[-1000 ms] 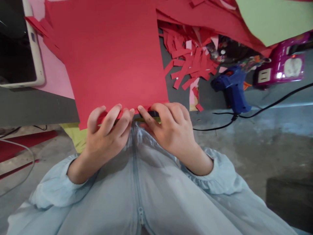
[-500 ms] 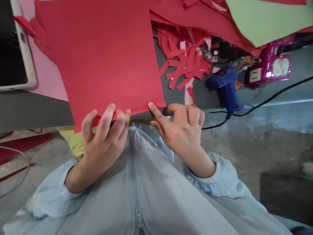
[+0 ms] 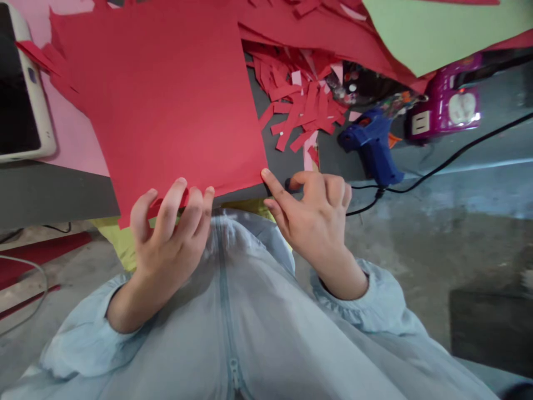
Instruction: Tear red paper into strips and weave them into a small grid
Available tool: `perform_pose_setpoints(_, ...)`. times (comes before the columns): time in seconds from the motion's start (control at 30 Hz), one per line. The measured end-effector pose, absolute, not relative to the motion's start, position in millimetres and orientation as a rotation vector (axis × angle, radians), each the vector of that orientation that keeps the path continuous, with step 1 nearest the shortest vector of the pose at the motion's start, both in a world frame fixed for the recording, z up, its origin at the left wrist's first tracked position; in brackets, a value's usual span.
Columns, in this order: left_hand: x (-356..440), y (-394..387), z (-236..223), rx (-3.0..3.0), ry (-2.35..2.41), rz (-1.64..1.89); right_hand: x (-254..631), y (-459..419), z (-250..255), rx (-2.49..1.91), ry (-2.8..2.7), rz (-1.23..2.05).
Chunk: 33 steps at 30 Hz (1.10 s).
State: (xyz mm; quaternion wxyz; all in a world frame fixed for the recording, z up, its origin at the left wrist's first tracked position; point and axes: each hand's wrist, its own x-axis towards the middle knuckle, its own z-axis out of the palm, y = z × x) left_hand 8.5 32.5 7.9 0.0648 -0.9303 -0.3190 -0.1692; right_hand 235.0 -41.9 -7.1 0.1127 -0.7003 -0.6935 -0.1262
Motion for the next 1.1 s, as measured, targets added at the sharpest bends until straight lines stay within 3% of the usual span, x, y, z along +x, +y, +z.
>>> perform_pose_setpoints(0.33,6,32,9,-2.781,-0.951,-0.488,251,-32,-3,-1.918,-1.930,-0.056)
perform_pose_setpoints(0.77,0,46,11,-2.934,-0.998,-0.556,258,-5,0,-1.642,-2.048,-0.231)
perform_pose_setpoints(1.1,2,59,7,-2.789,-0.757,-0.691,266,5,-2,-1.295,-2.287,-0.546)
